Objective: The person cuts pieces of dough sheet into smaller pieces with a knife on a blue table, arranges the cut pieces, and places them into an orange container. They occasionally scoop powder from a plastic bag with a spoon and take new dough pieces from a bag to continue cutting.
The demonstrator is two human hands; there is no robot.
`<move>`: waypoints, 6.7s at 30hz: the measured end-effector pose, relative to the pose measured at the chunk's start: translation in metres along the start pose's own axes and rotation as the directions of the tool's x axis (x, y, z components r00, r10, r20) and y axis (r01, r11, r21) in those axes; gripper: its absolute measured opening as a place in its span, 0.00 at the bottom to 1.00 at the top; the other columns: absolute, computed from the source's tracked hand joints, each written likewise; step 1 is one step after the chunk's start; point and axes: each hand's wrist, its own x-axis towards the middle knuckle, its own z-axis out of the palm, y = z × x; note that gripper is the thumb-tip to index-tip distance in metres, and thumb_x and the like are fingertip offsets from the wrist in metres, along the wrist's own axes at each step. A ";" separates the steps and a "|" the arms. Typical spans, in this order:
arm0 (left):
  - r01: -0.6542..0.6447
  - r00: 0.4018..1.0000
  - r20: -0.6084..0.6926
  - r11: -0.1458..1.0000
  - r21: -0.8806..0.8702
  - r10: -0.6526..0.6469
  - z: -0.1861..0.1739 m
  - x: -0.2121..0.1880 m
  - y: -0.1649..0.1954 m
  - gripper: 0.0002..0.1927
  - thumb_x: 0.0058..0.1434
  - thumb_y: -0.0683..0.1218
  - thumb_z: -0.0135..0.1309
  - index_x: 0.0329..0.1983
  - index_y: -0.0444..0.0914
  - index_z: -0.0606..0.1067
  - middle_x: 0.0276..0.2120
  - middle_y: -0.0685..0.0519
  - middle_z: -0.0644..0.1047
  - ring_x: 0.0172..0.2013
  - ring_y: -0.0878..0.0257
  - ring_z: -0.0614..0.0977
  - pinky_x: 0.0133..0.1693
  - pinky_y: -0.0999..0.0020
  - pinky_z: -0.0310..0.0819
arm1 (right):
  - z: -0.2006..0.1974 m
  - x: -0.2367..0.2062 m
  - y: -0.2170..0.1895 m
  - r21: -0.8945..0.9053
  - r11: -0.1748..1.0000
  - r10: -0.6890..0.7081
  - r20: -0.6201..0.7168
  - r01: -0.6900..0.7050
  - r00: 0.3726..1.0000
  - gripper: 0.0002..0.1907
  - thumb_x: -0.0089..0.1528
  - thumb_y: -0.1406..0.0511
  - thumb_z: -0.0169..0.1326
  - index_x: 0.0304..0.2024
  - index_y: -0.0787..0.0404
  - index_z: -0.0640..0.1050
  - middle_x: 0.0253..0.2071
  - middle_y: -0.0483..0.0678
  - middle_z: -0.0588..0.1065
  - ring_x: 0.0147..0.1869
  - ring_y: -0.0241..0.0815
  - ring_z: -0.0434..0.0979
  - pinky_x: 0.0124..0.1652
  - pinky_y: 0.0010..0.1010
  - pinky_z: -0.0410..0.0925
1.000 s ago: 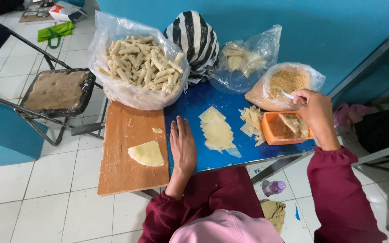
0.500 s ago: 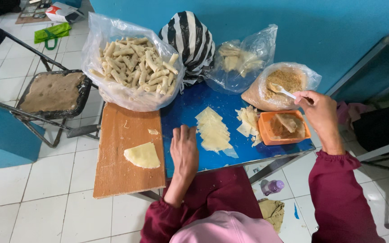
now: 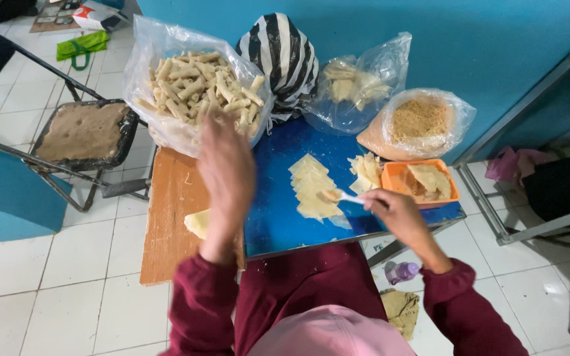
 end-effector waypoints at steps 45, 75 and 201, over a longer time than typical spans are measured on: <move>0.160 0.928 0.361 0.777 -0.608 0.092 0.077 -0.157 0.037 0.10 0.62 0.35 0.53 0.46 0.33 0.71 0.39 0.42 0.78 0.41 0.43 0.80 0.40 0.51 0.75 | 0.000 0.019 -0.014 -0.469 0.779 -0.611 -0.418 0.417 0.672 0.13 0.64 0.76 0.55 0.50 0.61 0.81 0.55 0.46 0.75 0.63 0.49 0.74 0.59 0.38 0.70; 0.213 0.905 0.400 0.658 -0.722 0.146 0.083 -0.153 0.034 0.16 0.59 0.35 0.59 0.49 0.32 0.72 0.39 0.43 0.78 0.39 0.49 0.83 0.40 0.59 0.79 | 0.078 -0.012 -0.032 -0.166 0.870 -0.492 -0.227 0.464 0.841 0.14 0.58 0.75 0.59 0.47 0.65 0.81 0.45 0.53 0.80 0.48 0.51 0.80 0.44 0.38 0.74; -0.045 0.852 0.414 0.833 -0.551 0.320 0.063 -0.172 0.030 0.19 0.65 0.39 0.52 0.59 0.29 0.72 0.61 0.39 0.72 0.60 0.44 0.72 0.56 0.56 0.72 | -0.091 0.043 0.014 -0.745 0.665 -0.322 -0.340 -0.045 0.884 0.09 0.70 0.67 0.58 0.51 0.63 0.81 0.37 0.54 0.79 0.41 0.46 0.80 0.42 0.37 0.74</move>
